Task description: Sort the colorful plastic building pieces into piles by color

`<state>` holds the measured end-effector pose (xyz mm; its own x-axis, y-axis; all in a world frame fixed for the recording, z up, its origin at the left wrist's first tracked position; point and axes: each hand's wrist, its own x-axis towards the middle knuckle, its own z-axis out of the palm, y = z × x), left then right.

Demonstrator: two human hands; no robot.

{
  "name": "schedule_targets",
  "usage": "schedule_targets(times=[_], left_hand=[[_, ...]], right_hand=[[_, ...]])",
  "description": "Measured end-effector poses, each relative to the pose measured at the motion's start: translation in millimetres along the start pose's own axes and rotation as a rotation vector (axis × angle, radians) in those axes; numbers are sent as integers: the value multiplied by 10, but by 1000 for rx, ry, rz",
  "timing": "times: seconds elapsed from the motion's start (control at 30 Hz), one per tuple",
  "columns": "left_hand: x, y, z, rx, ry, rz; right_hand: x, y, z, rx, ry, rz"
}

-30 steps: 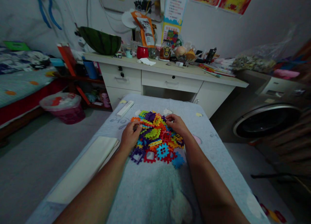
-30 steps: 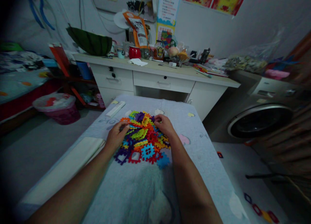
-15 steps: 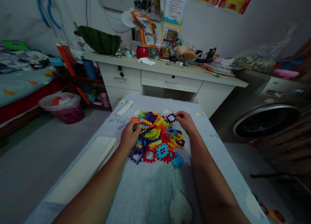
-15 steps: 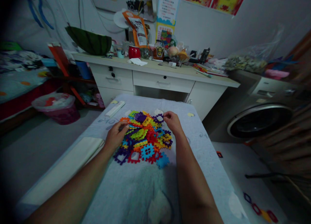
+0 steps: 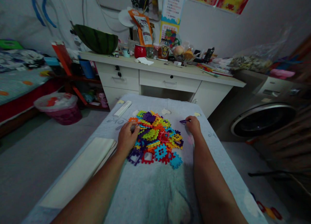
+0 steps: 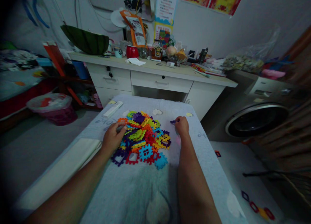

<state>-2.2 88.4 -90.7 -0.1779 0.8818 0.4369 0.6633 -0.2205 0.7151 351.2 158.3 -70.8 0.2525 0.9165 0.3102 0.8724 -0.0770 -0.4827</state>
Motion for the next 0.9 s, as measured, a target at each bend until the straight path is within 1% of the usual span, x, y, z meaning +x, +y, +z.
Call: schedule_targets(times=[0.17,0.27,0.4,0.5,0.6,0.77,0.9], left_hand=[[5,-5,-5,4,-10,3],[10,-11,-4,-14,-16,-35],[12,-16,6,-20,-21,-59],[14,-24,17,-21,-17,-59],[20,-31,28,-35,-25,-54],[24,-36,33,-45,-37,-48],[20,-51,39,-50,-48,-55]], right_hand=[[43,87,-77,-63,-192,52],[33,98,-61,-120,-242,96],[-11,99,17,-179,-229,89],[-21,117,65,-165,-196,65],[11,149,87,-140,-149,78],[182,200,76,-134,-74,109],[352,171,92,-115,-46,80]])
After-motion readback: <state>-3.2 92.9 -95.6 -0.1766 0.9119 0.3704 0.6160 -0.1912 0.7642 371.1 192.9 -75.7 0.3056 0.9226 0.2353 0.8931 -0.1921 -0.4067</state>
